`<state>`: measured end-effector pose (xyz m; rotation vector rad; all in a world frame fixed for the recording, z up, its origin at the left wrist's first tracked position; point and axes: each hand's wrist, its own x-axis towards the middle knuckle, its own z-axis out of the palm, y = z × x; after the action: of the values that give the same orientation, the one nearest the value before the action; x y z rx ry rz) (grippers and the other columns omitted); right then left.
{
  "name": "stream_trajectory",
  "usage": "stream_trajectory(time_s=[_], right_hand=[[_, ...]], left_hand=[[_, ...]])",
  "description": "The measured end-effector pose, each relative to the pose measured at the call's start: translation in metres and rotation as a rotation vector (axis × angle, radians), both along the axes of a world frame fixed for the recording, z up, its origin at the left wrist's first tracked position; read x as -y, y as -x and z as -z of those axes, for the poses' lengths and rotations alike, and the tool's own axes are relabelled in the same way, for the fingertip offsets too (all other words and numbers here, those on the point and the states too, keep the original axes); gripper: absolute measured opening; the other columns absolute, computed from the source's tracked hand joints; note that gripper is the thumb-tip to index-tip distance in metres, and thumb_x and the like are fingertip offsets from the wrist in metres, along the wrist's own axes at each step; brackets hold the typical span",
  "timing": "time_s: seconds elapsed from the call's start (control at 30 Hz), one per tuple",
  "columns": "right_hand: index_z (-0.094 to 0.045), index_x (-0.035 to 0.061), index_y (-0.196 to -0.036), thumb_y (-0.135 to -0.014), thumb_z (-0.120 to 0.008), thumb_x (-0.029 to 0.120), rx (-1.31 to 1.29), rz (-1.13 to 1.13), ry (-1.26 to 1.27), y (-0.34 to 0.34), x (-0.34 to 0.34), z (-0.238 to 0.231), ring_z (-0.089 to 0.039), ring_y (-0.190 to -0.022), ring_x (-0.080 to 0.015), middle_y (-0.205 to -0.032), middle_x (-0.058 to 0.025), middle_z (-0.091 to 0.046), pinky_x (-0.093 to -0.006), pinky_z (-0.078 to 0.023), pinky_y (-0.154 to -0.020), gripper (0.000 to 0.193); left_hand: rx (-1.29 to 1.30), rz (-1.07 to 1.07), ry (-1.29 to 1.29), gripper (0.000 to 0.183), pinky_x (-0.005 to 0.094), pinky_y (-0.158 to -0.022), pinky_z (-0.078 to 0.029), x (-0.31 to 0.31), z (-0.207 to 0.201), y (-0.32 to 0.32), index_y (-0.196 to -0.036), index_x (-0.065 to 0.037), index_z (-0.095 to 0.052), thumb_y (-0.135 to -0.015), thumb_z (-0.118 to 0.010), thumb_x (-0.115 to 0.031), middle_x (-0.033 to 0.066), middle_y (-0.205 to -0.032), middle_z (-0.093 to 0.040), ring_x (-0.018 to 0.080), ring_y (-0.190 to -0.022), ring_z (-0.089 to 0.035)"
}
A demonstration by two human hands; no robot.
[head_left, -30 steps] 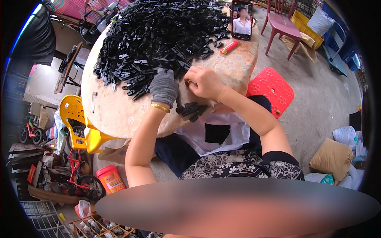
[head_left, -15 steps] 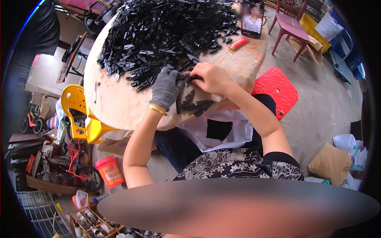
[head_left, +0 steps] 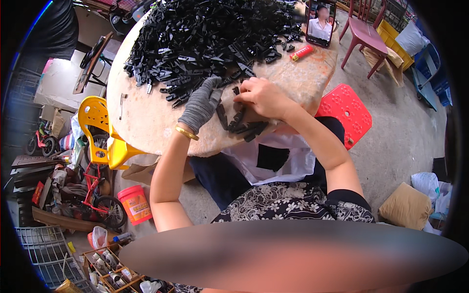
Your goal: The person assembles or checks a large quantity of black plastic clips by hand on a table.
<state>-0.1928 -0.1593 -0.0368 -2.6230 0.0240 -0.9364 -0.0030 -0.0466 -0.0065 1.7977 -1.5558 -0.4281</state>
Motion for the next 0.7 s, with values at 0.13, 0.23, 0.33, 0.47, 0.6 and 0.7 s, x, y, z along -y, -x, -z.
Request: stream_trajectory(time_s=[0.13,0.23,0.33,0.47,0.6,0.7], right_hand=[[-0.065,0.0087,-0.091,-0.073,-0.061,0.008,-0.046,0.306,-0.028,-0.005,-0.005,0.004,-0.055,-0.084,-0.0278,-0.088,-0.007,-0.057,-0.0367,-0.045,-0.077,0.018],[-0.065,0.0076,-0.088,-0.072,-0.062,0.008,0.104,0.283,-0.154,-0.005,-0.001,0.005,-0.056,-0.083,-0.0281,-0.086,-0.0078,-0.058,-0.0364,-0.046,-0.076,0.016],[-0.064,0.0038,-0.088,-0.071,-0.063,0.003,0.107,0.113,-0.251,0.0,0.002,0.004,-0.057,-0.081,-0.0294,-0.085,-0.0102,-0.059,-0.0372,-0.046,-0.075,0.017],[-0.064,0.0044,-0.083,-0.072,-0.063,0.005,0.078,0.05,-0.194,-0.002,0.003,0.005,-0.057,-0.082,-0.0289,-0.082,-0.0098,-0.06,-0.037,-0.046,-0.074,0.012],[-0.065,0.0062,-0.081,-0.073,-0.062,0.008,0.062,0.051,-0.193,-0.001,0.002,0.003,-0.057,-0.083,-0.0281,-0.083,-0.0085,-0.06,-0.0364,-0.046,-0.075,0.009],[-0.065,0.0062,-0.081,-0.073,-0.062,0.008,0.074,0.034,-0.193,-0.002,0.002,0.004,-0.057,-0.083,-0.0278,-0.082,-0.0081,-0.06,-0.0364,-0.046,-0.075,0.009]], left_hand=[[0.177,0.006,-0.074,0.024,0.0393,-0.075,-0.048,-0.004,0.01,0.0,-0.108,-0.006,-0.057,-0.09,-0.05,-0.02,0.0188,-0.095,-0.063,0.0352,-0.087,-0.061],[0.435,0.055,0.004,0.026,0.042,-0.072,-0.048,-0.013,0.014,0.015,-0.108,-0.006,-0.056,-0.088,-0.052,-0.023,0.0182,-0.089,-0.064,0.0356,-0.084,-0.061],[0.343,0.006,-0.217,0.031,0.0423,-0.07,-0.048,-0.02,-0.004,0.036,-0.11,-0.006,-0.054,-0.086,-0.057,-0.025,0.0184,-0.086,-0.064,0.0355,-0.081,-0.062],[0.181,-0.062,-0.305,0.035,0.0427,-0.068,-0.048,-0.024,-0.011,0.039,-0.11,-0.007,-0.052,-0.083,-0.06,-0.027,0.0187,-0.083,-0.064,0.036,-0.078,-0.062],[0.378,0.04,-0.147,0.025,0.0366,-0.065,-0.049,-0.025,-0.008,0.029,-0.101,-0.007,-0.059,-0.082,-0.063,-0.023,0.0148,-0.082,-0.064,0.0306,-0.073,-0.063],[0.475,0.077,-0.088,0.021,0.037,-0.064,-0.049,-0.024,-0.009,0.026,-0.098,-0.007,-0.062,-0.083,-0.062,-0.023,0.0145,-0.083,-0.064,0.0309,-0.073,-0.062]])
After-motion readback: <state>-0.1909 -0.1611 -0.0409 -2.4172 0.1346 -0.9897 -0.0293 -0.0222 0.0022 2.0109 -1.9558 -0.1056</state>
